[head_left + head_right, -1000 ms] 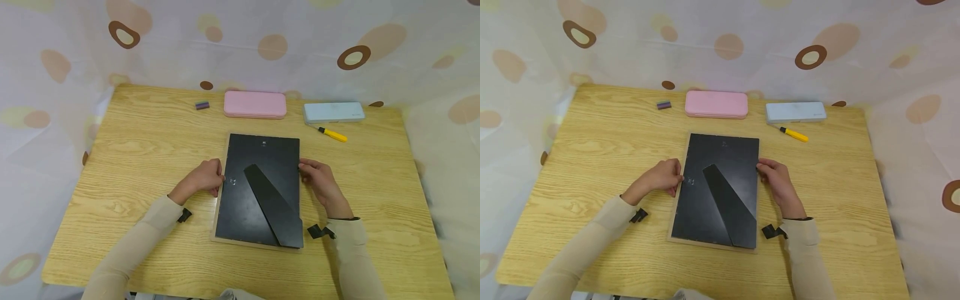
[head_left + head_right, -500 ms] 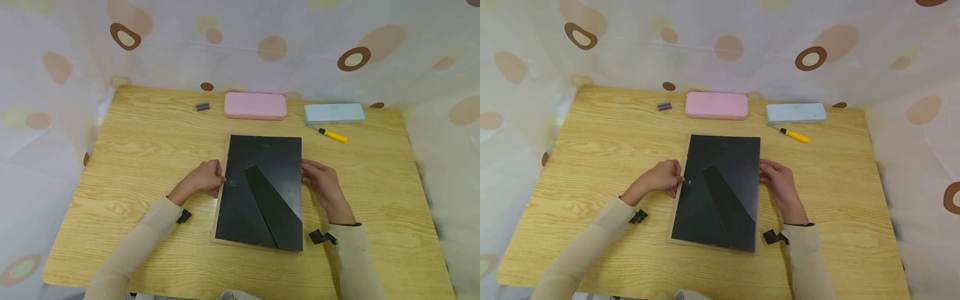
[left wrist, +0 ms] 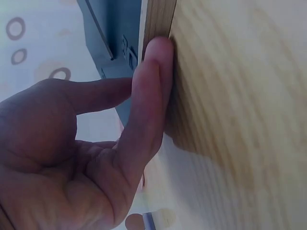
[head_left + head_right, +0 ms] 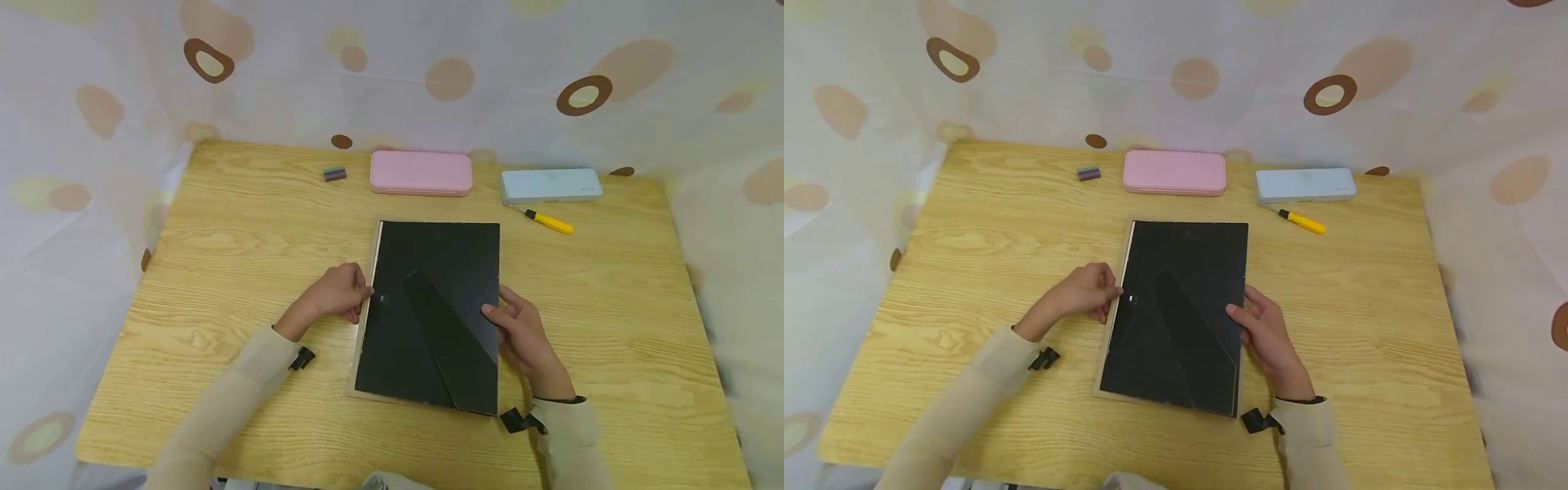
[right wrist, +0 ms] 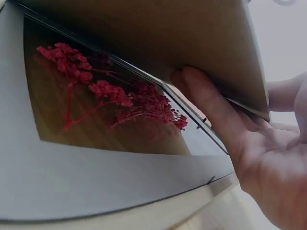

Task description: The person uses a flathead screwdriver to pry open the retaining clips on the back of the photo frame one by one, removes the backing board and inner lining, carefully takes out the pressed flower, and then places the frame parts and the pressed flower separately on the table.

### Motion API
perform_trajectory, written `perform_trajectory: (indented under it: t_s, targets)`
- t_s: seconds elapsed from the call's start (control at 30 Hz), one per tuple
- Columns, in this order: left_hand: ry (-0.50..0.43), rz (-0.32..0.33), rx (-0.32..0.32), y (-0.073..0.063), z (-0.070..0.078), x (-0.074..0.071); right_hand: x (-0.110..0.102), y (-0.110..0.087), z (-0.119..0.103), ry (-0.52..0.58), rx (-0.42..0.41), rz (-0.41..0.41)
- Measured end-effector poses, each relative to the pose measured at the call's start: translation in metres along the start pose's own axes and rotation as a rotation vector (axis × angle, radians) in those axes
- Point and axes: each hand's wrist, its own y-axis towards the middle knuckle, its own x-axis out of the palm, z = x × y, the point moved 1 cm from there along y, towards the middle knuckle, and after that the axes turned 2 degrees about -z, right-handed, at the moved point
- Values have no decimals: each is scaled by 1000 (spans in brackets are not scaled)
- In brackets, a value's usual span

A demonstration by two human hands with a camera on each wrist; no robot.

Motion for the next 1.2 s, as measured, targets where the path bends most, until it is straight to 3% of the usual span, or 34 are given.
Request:
perform_trajectory:
  t_s: [0.2,0.4,0.5,0.67,0.9,1.03,1.2]
  targets:
    - [176,182,55,-12,-2,9,-3,-3,2,67,-27,17]
    - [74,216,97,-27,-6,18,-5,-5,1,205,-74,-1]
    - [-58,196,109,-38,-12,23,-4,-4,0,239,-92,2]
    - [-355,84,144,-56,-29,37,2,-1,-1,265,-98,24]
    - [-843,-35,237,-63,-46,58,8,6,-3,338,-104,-22]
    - [-978,-58,277,-62,-48,65,10,9,-4,352,-96,-48]
    - [-1006,2,310,-62,-48,68,15,15,-5,267,-64,7]
